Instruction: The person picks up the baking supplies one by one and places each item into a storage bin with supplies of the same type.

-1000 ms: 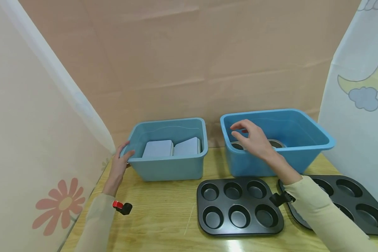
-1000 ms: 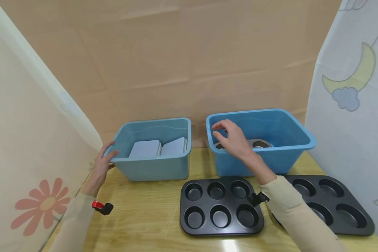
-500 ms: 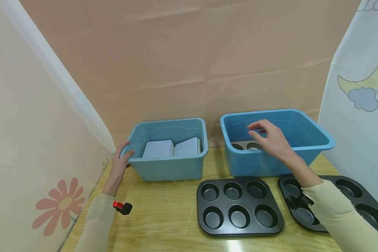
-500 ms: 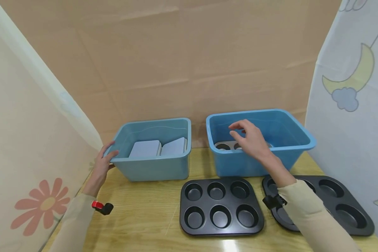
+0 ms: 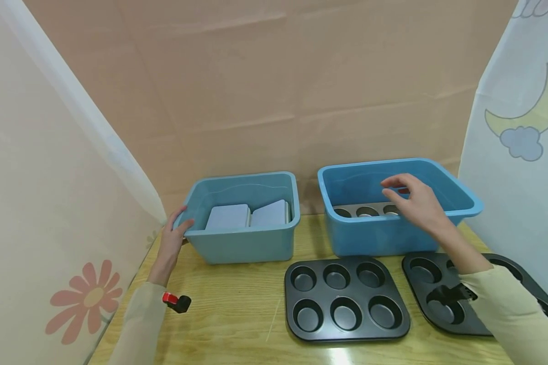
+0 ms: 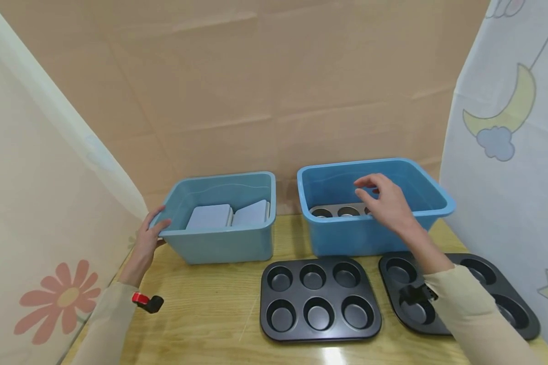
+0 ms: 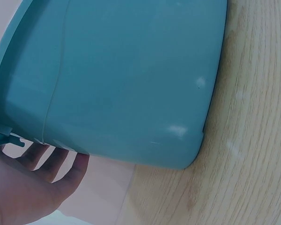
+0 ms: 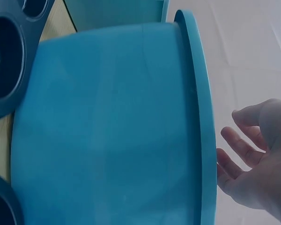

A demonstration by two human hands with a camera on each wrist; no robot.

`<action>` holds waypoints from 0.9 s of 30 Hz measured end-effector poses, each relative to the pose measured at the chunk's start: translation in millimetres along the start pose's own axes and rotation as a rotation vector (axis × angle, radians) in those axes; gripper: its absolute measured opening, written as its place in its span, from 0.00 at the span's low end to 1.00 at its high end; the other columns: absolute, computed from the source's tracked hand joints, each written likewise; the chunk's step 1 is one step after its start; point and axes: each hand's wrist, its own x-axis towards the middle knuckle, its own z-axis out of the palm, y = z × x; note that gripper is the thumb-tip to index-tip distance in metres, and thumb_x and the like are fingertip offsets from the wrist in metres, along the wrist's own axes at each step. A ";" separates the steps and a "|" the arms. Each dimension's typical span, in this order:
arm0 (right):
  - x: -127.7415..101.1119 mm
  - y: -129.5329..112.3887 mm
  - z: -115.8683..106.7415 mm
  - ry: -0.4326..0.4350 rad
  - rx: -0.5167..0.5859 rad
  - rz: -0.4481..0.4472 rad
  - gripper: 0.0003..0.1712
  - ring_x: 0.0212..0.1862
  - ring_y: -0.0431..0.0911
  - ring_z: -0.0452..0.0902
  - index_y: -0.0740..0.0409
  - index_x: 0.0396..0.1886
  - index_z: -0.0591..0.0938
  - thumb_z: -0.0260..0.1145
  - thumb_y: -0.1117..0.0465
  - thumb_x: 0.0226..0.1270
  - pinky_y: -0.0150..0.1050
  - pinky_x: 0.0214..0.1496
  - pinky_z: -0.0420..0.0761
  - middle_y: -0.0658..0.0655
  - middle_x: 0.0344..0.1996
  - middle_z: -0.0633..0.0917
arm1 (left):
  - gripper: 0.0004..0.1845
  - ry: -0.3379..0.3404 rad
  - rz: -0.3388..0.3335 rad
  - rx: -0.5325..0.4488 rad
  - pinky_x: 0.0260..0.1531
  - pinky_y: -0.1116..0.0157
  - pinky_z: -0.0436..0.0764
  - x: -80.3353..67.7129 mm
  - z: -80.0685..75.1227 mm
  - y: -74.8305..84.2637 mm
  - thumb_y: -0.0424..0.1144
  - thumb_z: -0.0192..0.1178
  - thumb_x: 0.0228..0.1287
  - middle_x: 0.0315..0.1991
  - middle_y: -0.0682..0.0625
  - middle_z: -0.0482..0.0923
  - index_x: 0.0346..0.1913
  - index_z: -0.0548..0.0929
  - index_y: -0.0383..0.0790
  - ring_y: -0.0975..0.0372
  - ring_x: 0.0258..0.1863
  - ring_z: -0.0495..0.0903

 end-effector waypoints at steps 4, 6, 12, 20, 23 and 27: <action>-3.5 10.6 -7.1 0.012 -0.016 0.005 0.20 0.53 0.58 0.70 0.57 0.51 0.77 0.57 0.49 0.69 0.55 0.54 0.67 0.60 0.51 0.76 | 0.31 0.002 0.002 0.003 0.58 0.43 0.64 -0.2 -0.3 0.4 0.48 0.53 0.68 0.74 0.50 0.47 0.71 0.57 0.57 0.47 0.66 0.57; -5.3 16.3 -10.4 0.021 -0.025 0.001 0.20 0.52 0.58 0.70 0.58 0.51 0.77 0.57 0.49 0.69 0.54 0.53 0.67 0.60 0.50 0.76 | 0.30 0.001 0.007 0.003 0.57 0.43 0.64 0.2 -0.5 0.1 0.47 0.52 0.68 0.74 0.49 0.47 0.71 0.57 0.57 0.47 0.66 0.57; -12.6 34.5 -16.9 0.059 -0.058 -0.008 0.17 0.49 0.45 0.70 0.58 0.49 0.78 0.58 0.52 0.68 0.38 0.50 0.66 0.59 0.47 0.78 | 0.31 0.001 0.012 -0.007 0.58 0.44 0.63 -1.2 -1.3 -0.8 0.47 0.52 0.68 0.74 0.50 0.47 0.72 0.56 0.57 0.47 0.66 0.57; -25.6 58.4 -35.4 0.057 -0.054 0.051 0.19 0.52 0.50 0.65 0.59 0.52 0.76 0.56 0.51 0.70 0.51 0.49 0.64 0.60 0.50 0.76 | 0.32 -0.018 -0.007 -0.028 0.59 0.43 0.62 -7.8 1.3 10.5 0.43 0.52 0.69 0.74 0.49 0.45 0.73 0.55 0.53 0.47 0.67 0.55; -27.8 65.8 -43.6 0.062 -0.070 0.071 0.20 0.53 0.52 0.63 0.59 0.53 0.76 0.56 0.51 0.70 0.44 0.45 0.64 0.59 0.50 0.73 | 0.32 -0.027 -0.007 -0.027 0.59 0.43 0.61 -13.7 3.0 18.4 0.42 0.51 0.69 0.74 0.47 0.44 0.73 0.54 0.50 0.46 0.67 0.54; -28.3 76.7 -54.6 0.089 -0.104 0.052 0.19 0.52 0.54 0.63 0.62 0.51 0.76 0.56 0.53 0.70 0.44 0.45 0.63 0.62 0.49 0.73 | 0.32 -0.029 -0.003 -0.016 0.59 0.43 0.62 -19.8 5.1 25.6 0.41 0.50 0.69 0.74 0.46 0.44 0.73 0.54 0.48 0.45 0.67 0.54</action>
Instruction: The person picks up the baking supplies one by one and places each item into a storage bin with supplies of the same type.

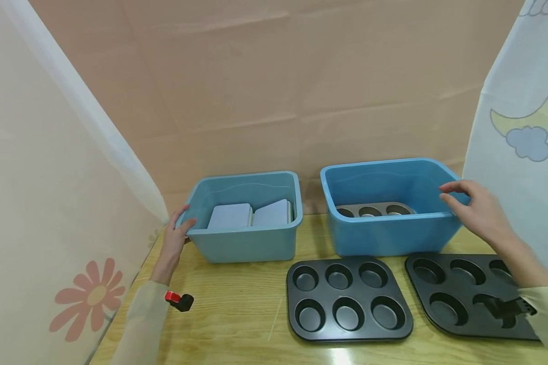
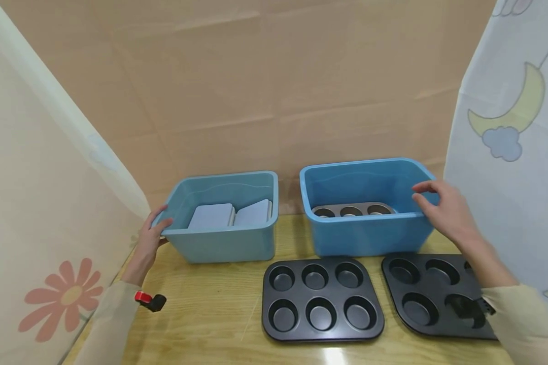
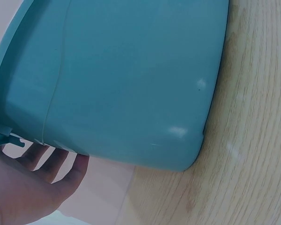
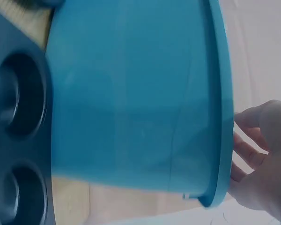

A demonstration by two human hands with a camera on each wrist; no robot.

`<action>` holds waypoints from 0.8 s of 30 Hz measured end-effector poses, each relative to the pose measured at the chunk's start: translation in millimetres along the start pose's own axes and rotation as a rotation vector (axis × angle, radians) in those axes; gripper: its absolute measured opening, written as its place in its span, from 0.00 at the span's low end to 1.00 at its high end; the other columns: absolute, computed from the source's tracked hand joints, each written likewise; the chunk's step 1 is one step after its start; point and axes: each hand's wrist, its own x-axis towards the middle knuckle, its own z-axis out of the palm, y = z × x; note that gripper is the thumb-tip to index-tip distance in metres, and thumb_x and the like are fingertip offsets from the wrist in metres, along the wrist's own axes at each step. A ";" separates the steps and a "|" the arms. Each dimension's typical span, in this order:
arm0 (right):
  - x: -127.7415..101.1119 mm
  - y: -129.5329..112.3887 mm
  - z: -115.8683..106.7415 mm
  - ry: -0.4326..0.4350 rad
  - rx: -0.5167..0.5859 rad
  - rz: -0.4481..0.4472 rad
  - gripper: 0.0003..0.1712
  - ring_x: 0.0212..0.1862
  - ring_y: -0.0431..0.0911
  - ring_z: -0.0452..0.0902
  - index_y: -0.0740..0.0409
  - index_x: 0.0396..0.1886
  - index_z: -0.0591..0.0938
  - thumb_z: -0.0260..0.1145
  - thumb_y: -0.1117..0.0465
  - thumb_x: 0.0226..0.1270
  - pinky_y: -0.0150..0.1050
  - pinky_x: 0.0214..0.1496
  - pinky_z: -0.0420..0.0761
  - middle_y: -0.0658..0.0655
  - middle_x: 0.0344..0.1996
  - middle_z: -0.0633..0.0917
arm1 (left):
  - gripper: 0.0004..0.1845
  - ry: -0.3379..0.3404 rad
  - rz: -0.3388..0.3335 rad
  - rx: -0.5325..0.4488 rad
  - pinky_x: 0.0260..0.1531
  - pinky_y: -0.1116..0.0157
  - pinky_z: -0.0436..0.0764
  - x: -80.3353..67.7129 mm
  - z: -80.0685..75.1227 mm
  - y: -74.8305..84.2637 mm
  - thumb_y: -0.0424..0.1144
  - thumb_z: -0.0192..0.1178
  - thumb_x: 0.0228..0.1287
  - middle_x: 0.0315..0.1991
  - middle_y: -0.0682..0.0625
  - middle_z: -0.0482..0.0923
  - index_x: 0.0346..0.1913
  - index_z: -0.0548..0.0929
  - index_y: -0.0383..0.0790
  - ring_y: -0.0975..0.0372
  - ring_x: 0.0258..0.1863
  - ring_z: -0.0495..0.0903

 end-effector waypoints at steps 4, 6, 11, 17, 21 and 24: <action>3.6 14.0 -6.8 0.022 -0.020 -0.031 0.18 0.54 0.64 0.61 0.68 0.50 0.76 0.56 0.58 0.69 0.58 0.48 0.59 0.69 0.49 0.73 | 0.31 0.003 -0.005 -0.003 0.59 0.43 0.61 -1.0 1.8 3.0 0.42 0.50 0.69 0.74 0.46 0.45 0.73 0.54 0.48 0.46 0.67 0.54; 3.9 21.6 -8.3 0.017 -0.026 -0.037 0.19 0.55 0.69 0.58 0.70 0.50 0.75 0.57 0.59 0.69 0.64 0.50 0.56 0.73 0.49 0.71 | 0.32 0.003 -0.007 -0.006 0.59 0.43 0.61 -0.5 2.4 3.7 0.42 0.50 0.69 0.74 0.46 0.45 0.73 0.54 0.48 0.46 0.67 0.54; 1.6 35.7 -7.6 -0.002 -0.040 -0.018 0.23 0.58 0.75 0.52 0.73 0.52 0.72 0.58 0.58 0.68 0.71 0.58 0.45 0.78 0.52 0.66 | 0.32 -0.001 -0.002 -0.008 0.59 0.42 0.61 1.1 3.0 3.4 0.42 0.51 0.68 0.74 0.46 0.45 0.73 0.54 0.48 0.45 0.67 0.55; 0.0 40.9 -4.6 -0.099 -0.005 0.098 0.35 0.65 0.75 0.41 0.74 0.64 0.60 0.53 0.50 0.71 0.72 0.53 0.49 0.81 0.64 0.50 | 0.32 -0.007 -0.002 -0.018 0.59 0.43 0.62 6.8 -0.3 -4.8 0.42 0.52 0.68 0.74 0.47 0.44 0.73 0.54 0.50 0.46 0.67 0.55; -2.5 45.5 -1.9 -0.136 0.044 0.119 0.39 0.68 0.73 0.34 0.75 0.69 0.52 0.48 0.50 0.73 0.74 0.58 0.44 0.78 0.69 0.42 | 0.32 0.004 0.010 0.006 0.59 0.44 0.63 17.4 -4.3 -20.4 0.47 0.52 0.68 0.74 0.49 0.45 0.73 0.54 0.56 0.47 0.67 0.56; -5.2 49.0 0.0 -0.128 0.077 0.126 0.40 0.69 0.73 0.32 0.74 0.70 0.48 0.47 0.50 0.73 0.74 0.59 0.42 0.77 0.69 0.41 | 0.33 0.015 0.033 0.034 0.57 0.46 0.65 20.7 -4.7 -27.2 0.50 0.52 0.68 0.74 0.50 0.47 0.73 0.53 0.59 0.48 0.66 0.58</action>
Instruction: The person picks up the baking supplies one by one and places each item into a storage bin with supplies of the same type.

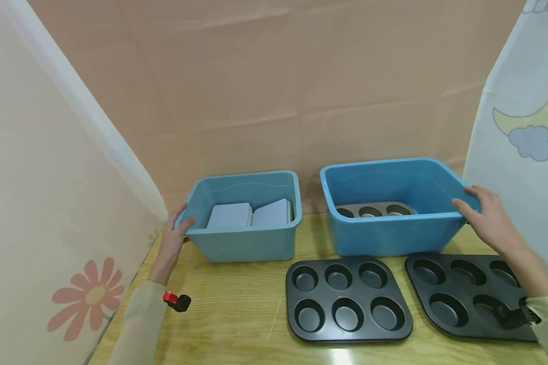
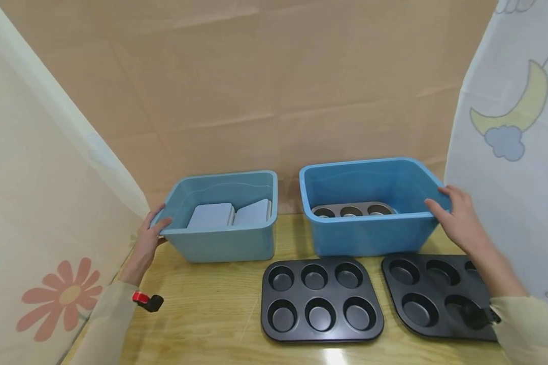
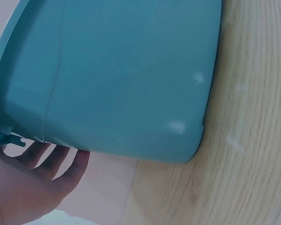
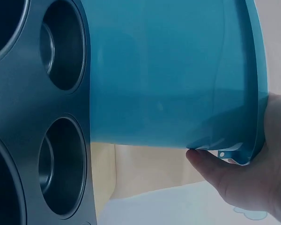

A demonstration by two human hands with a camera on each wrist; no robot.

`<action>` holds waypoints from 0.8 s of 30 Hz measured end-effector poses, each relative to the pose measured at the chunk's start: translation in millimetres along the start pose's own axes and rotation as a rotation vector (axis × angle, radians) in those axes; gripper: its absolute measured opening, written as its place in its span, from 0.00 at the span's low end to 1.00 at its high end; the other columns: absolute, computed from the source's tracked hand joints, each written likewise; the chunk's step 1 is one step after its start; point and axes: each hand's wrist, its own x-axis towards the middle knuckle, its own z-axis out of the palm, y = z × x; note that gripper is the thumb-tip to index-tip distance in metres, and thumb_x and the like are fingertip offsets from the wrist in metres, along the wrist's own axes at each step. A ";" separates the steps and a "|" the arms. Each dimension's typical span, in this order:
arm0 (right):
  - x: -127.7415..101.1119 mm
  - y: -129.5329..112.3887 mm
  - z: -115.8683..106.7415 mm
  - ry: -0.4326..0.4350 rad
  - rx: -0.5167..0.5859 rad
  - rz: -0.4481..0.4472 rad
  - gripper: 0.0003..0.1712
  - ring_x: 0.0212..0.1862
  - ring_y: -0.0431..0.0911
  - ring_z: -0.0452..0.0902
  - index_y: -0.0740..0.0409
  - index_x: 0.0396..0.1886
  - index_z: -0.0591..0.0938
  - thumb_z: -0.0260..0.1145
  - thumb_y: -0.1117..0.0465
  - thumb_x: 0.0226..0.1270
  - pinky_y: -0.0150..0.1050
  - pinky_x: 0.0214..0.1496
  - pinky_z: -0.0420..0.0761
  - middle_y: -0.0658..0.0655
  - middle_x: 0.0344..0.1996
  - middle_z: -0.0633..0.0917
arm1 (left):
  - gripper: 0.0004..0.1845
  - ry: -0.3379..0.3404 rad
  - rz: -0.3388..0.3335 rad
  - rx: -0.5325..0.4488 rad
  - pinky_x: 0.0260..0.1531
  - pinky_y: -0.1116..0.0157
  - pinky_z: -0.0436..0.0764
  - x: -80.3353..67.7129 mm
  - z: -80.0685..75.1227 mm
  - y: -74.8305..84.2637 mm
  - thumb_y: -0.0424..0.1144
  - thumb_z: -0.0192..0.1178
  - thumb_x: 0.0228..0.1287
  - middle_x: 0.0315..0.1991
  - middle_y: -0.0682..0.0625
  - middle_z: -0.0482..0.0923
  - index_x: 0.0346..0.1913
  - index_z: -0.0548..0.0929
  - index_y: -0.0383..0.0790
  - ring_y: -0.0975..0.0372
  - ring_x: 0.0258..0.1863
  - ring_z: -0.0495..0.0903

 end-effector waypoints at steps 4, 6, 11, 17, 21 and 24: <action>-2.6 1.1 -0.2 -0.019 0.016 0.032 0.41 0.66 0.75 0.42 0.71 0.72 0.44 0.46 0.49 0.73 0.65 0.57 0.63 0.79 0.68 0.41 | 0.33 0.061 0.028 0.026 0.51 0.57 0.71 -4.3 3.0 2.2 0.53 0.52 0.68 0.72 0.49 0.53 0.73 0.54 0.56 0.51 0.62 0.64; -2.1 0.0 0.0 -0.037 0.028 0.040 0.41 0.61 0.76 0.51 0.70 0.72 0.43 0.46 0.49 0.73 0.52 0.47 0.77 0.81 0.67 0.42 | 0.34 0.129 0.050 0.067 0.46 0.64 0.71 -8.0 2.7 2.8 0.56 0.51 0.67 0.69 0.48 0.57 0.72 0.56 0.54 0.54 0.58 0.65; -1.2 -0.8 -0.1 -0.048 0.075 0.043 0.41 0.53 0.77 0.60 0.70 0.72 0.42 0.45 0.49 0.74 0.42 0.28 0.81 0.83 0.65 0.44 | 0.33 0.260 0.096 0.137 0.43 0.67 0.69 -16.8 -0.6 0.3 0.60 0.49 0.65 0.64 0.49 0.61 0.69 0.61 0.49 0.61 0.51 0.64; 0.4 -0.4 1.0 -0.045 0.100 0.048 0.41 0.53 0.77 0.59 0.69 0.73 0.41 0.45 0.49 0.74 0.46 0.29 0.81 0.82 0.66 0.42 | 0.26 0.304 0.119 0.053 0.40 0.69 0.76 -29.1 -8.1 -6.1 0.54 0.45 0.70 0.52 0.54 0.65 0.65 0.64 0.45 0.66 0.42 0.72; 0.0 -0.2 1.5 -0.042 0.110 0.043 0.40 0.53 0.77 0.60 0.69 0.73 0.42 0.45 0.50 0.74 0.47 0.29 0.81 0.81 0.67 0.44 | 0.22 0.316 0.135 -0.022 0.35 0.71 0.79 -37.6 -14.3 -9.4 0.51 0.49 0.70 0.43 0.54 0.70 0.60 0.69 0.43 0.66 0.37 0.77; -0.2 0.5 1.8 -0.027 0.112 0.034 0.39 0.52 0.76 0.61 0.70 0.72 0.43 0.45 0.51 0.74 0.46 0.28 0.82 0.81 0.67 0.47 | 0.19 0.292 0.153 -0.118 0.32 0.70 0.80 -42.9 -16.5 -13.4 0.47 0.51 0.69 0.36 0.52 0.75 0.54 0.73 0.36 0.64 0.32 0.79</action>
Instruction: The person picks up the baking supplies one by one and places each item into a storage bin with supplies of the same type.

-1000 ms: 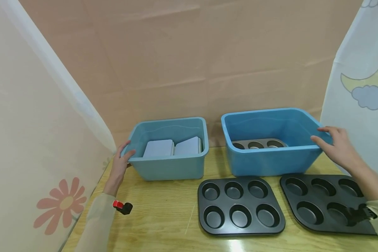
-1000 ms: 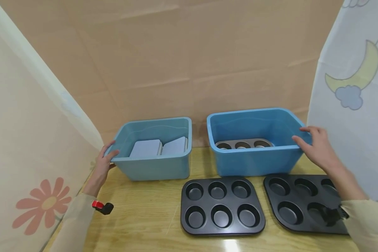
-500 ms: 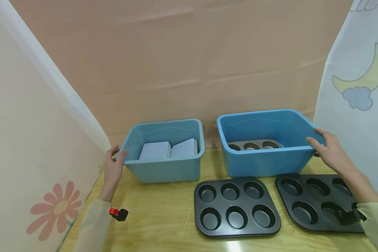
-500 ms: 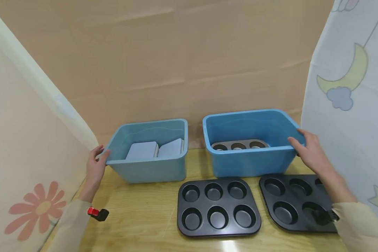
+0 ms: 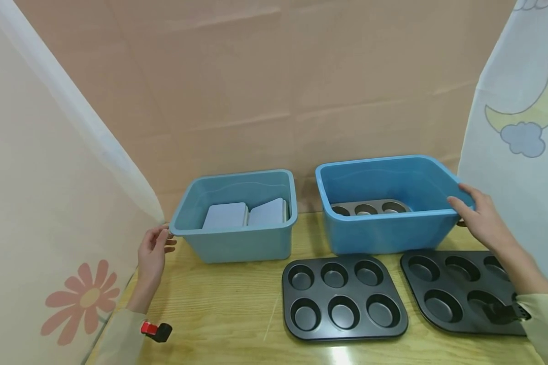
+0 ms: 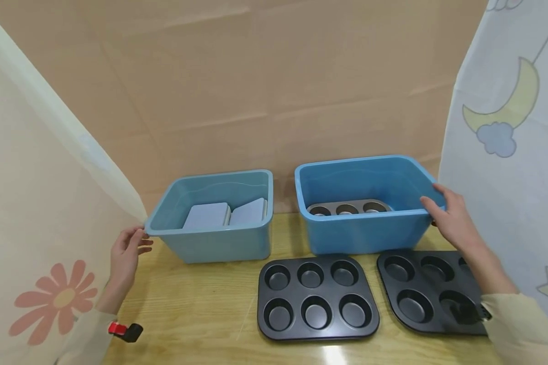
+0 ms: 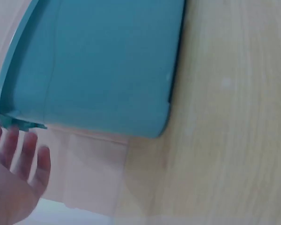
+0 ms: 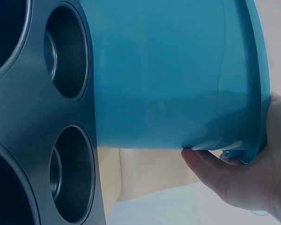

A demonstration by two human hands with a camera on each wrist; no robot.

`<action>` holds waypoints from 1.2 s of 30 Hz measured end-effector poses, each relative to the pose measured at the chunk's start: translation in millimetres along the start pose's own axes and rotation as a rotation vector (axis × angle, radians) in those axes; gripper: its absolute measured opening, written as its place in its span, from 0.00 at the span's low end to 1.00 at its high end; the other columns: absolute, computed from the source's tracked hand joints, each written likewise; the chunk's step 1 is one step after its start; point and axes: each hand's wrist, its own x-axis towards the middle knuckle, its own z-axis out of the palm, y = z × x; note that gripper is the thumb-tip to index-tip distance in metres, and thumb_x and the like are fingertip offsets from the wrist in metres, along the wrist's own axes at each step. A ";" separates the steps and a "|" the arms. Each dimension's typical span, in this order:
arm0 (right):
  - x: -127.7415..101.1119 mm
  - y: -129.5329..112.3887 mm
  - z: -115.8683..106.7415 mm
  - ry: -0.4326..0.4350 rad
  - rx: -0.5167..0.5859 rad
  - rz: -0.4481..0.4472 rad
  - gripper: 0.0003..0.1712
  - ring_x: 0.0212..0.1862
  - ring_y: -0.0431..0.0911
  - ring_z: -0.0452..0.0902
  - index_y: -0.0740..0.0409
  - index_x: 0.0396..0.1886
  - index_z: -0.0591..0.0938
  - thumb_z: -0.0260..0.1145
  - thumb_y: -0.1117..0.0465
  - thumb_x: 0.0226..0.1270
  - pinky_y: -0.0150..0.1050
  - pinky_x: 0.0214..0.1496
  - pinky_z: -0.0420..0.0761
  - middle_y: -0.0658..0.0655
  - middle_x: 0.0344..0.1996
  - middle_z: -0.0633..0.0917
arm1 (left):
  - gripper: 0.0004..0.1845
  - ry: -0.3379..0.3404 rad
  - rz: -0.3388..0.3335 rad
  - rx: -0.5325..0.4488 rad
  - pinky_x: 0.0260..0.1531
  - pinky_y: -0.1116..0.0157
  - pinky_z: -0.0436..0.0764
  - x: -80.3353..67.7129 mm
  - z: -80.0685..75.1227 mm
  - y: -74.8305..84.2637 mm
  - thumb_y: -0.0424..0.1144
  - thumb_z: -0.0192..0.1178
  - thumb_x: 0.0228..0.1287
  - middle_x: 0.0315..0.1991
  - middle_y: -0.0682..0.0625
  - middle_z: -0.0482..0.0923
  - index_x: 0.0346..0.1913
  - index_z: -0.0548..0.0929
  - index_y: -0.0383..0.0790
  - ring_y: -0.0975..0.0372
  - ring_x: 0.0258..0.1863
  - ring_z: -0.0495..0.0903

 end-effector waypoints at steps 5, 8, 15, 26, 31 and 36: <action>0.5 1.8 0.7 0.021 -0.002 -0.006 0.39 0.47 0.57 0.72 0.69 0.72 0.45 0.46 0.51 0.73 0.38 0.27 0.81 0.80 0.67 0.50 | 0.17 -0.043 0.048 -0.206 0.28 0.68 0.80 -13.6 5.2 -0.6 0.40 0.50 0.71 0.27 0.48 0.76 0.46 0.73 0.24 0.60 0.23 0.80; -2.5 4.5 0.7 0.026 -0.003 0.002 0.38 0.45 0.55 0.72 0.68 0.73 0.45 0.46 0.51 0.73 0.32 0.26 0.78 0.80 0.67 0.49 | 0.18 -0.155 0.122 -0.213 0.28 0.68 0.80 -23.2 18.1 3.4 0.38 0.48 0.72 0.26 0.47 0.76 0.45 0.71 0.20 0.59 0.23 0.78; -5.0 6.9 1.1 0.021 -0.005 0.007 0.38 0.51 0.75 0.61 0.67 0.73 0.43 0.44 0.51 0.74 0.27 0.25 0.76 0.80 0.68 0.48 | 0.13 -0.489 0.259 -0.004 0.31 0.64 0.80 -39.0 44.7 5.1 0.34 0.45 0.73 0.30 0.39 0.75 0.49 0.72 0.25 0.53 0.26 0.77; -0.5 0.5 -1.2 -0.008 -0.005 -0.019 0.38 0.53 0.77 0.59 0.68 0.73 0.42 0.43 0.52 0.75 0.42 0.27 0.81 0.79 0.68 0.45 | 0.10 -0.747 0.218 0.140 0.34 0.62 0.79 -59.6 75.5 28.6 0.34 0.49 0.71 0.35 0.46 0.78 0.50 0.76 0.37 0.50 0.31 0.79; -0.3 -1.4 -2.6 -0.015 -0.001 -0.015 0.38 0.53 0.77 0.59 0.68 0.73 0.41 0.43 0.52 0.75 0.47 0.29 0.82 0.78 0.69 0.43 | 0.11 -0.804 0.193 0.219 0.36 0.63 0.79 -63.6 93.1 32.6 0.38 0.51 0.71 0.38 0.46 0.78 0.52 0.76 0.41 0.60 0.32 0.79; -2.7 -0.2 -0.8 -0.022 0.012 0.001 0.39 0.53 0.79 0.59 0.67 0.73 0.40 0.43 0.51 0.75 0.54 0.30 0.80 0.78 0.69 0.41 | 0.14 -0.874 0.162 0.274 0.40 0.57 0.79 -66.4 111.5 25.8 0.44 0.51 0.71 0.43 0.45 0.78 0.54 0.76 0.45 0.62 0.34 0.79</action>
